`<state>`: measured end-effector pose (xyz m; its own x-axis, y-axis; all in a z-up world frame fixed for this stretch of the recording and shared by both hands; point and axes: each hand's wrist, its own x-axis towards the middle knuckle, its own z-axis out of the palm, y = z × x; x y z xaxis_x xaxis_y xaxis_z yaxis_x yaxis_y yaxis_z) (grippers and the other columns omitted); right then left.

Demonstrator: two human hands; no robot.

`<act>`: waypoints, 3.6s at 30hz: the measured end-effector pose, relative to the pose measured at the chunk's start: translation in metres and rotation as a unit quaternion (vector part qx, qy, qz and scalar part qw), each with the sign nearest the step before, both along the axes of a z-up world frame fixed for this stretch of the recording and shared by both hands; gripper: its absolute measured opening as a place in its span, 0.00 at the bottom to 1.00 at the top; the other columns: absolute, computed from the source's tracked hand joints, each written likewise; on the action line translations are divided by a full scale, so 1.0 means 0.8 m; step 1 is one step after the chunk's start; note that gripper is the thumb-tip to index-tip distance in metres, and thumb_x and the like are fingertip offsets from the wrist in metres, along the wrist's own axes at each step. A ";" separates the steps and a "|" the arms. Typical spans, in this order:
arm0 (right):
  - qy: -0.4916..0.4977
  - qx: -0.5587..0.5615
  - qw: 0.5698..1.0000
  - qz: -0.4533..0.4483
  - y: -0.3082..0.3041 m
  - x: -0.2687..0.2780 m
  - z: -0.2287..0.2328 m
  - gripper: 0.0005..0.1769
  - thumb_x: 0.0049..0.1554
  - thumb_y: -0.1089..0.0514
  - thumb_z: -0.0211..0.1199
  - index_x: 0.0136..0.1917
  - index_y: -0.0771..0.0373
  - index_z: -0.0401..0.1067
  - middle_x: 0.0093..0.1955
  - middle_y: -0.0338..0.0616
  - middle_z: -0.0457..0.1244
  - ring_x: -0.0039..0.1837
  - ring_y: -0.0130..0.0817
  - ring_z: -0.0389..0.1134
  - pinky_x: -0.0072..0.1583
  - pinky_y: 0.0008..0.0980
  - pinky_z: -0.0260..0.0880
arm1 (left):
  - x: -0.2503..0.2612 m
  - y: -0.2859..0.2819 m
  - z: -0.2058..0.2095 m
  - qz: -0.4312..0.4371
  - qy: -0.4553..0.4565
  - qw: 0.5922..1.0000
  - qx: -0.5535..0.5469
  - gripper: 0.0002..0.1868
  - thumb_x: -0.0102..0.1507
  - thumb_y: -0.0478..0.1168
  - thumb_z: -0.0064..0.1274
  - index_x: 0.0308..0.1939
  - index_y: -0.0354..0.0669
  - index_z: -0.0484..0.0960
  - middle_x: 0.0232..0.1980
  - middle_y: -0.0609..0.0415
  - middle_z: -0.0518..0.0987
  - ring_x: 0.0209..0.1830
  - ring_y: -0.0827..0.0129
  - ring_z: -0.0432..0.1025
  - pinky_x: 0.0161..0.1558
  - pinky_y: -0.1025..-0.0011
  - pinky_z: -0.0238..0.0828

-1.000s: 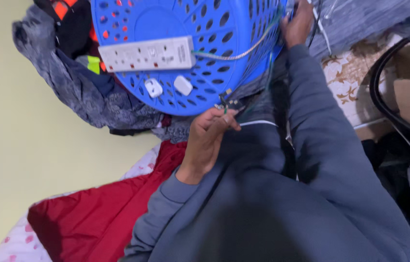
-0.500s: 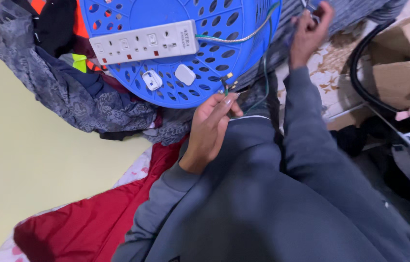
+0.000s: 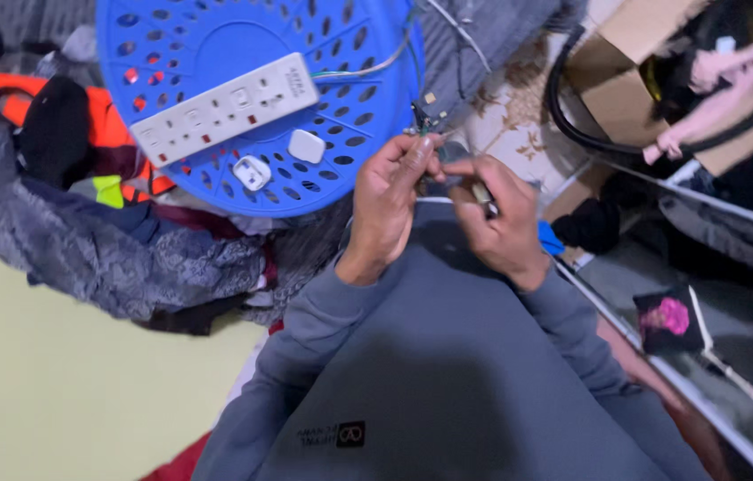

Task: The person holds a small black electronic component and uses a knife to strip the insulation from a green wire. They then use a screwdriver to tighten a screw on the component, securing the wire in place.

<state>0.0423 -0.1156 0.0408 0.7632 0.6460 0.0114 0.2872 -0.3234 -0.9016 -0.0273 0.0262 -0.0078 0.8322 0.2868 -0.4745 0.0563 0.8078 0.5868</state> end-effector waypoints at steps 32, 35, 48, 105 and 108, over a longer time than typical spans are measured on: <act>0.013 -0.027 0.993 0.112 -0.009 0.047 0.019 0.30 0.72 0.37 0.41 0.47 0.66 0.64 0.34 0.49 0.57 0.37 0.48 0.63 0.41 0.42 0.61 | 0.011 -0.012 0.045 0.020 -0.026 0.990 0.137 0.09 0.71 0.28 0.53 0.54 0.30 0.79 0.48 0.52 0.81 0.46 0.74 0.75 0.52 0.74 0.73; 0.022 -0.020 0.994 0.110 -0.007 0.048 0.020 0.30 0.72 0.37 0.41 0.46 0.65 0.64 0.33 0.49 0.55 0.36 0.48 0.62 0.41 0.42 0.60 | 0.010 -0.009 0.043 0.020 -0.045 0.989 0.143 0.09 0.71 0.26 0.50 0.55 0.30 0.77 0.51 0.50 0.81 0.50 0.72 0.77 0.57 0.72 0.75; -0.041 0.009 0.993 0.109 0.024 0.060 0.049 0.34 0.72 0.34 0.42 0.56 0.69 0.71 0.35 0.52 0.59 0.38 0.50 0.66 0.42 0.42 0.63 | 0.008 -0.008 0.043 -0.004 -0.066 0.989 0.131 0.09 0.72 0.28 0.51 0.55 0.32 0.75 0.53 0.50 0.80 0.54 0.70 0.76 0.60 0.70 0.75; 0.340 0.186 0.921 -0.048 0.022 0.058 0.033 0.09 0.64 0.57 0.64 0.49 0.65 0.70 0.31 0.33 0.58 0.30 0.18 0.56 0.33 0.21 0.54 | 0.022 -0.020 0.051 0.056 -0.076 0.980 0.175 0.05 0.71 0.34 0.52 0.47 0.37 0.72 0.42 0.59 0.73 0.41 0.82 0.65 0.43 0.81 0.64; 0.315 0.164 0.934 -0.042 0.023 0.062 0.040 0.08 0.65 0.60 0.63 0.48 0.67 0.69 0.36 0.34 0.59 0.33 0.18 0.58 0.35 0.22 0.55 | 0.024 -0.016 0.064 0.052 -0.082 0.933 0.348 0.04 0.73 0.32 0.53 0.48 0.35 0.74 0.47 0.56 0.74 0.48 0.80 0.67 0.53 0.79 0.67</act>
<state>0.0916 -0.0975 0.0725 0.7328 0.6248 -0.2695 -0.3469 0.0023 -0.9379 -0.0079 0.0136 0.0435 0.8283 0.5602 -0.0129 -0.1373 0.2252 0.9646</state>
